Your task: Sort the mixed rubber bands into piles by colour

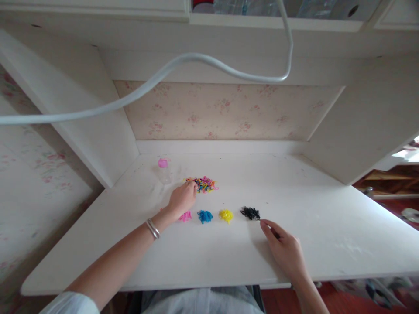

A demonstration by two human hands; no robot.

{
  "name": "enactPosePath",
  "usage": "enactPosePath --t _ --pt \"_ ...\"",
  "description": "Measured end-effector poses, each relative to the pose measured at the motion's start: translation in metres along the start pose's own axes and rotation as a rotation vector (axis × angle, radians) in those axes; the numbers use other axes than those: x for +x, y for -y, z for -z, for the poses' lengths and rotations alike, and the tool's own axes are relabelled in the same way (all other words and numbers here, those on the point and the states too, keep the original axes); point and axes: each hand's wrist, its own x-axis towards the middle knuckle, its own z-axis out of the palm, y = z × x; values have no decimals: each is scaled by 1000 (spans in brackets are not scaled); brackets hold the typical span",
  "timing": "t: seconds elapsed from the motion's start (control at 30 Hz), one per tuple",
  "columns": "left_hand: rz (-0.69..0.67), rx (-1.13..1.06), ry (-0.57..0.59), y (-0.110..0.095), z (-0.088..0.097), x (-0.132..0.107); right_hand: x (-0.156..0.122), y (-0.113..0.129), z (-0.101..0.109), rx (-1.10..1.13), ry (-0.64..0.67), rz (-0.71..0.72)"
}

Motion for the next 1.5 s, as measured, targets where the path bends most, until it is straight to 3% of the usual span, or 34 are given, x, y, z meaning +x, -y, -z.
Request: enactPosePath --t 0.23,0.43,0.63,0.83,0.97,1.1,1.33,1.5 --pt "-290 -90 78 -66 2 -23 -1 2 0 7 -18 14" --pt "-393 -98 141 -117 -10 -29 -2 2 0 30 -28 23" --pt "-441 -74 209 -142 -18 -25 -2 0 -1 52 -5 25" --pt "-451 -72 241 -148 -20 -26 -2 0 -1 52 -10 34" --pt "-443 -93 224 -139 -15 -29 -2 2 1 43 -1 39" --pt "-380 -131 157 -113 0 -30 -3 2 2 34 4 37" --pt "-136 -280 -46 -25 35 -53 -2 0 -1 -3 -4 45" --pt "105 -498 -153 44 30 -103 -2 0 -2 -31 -4 29"
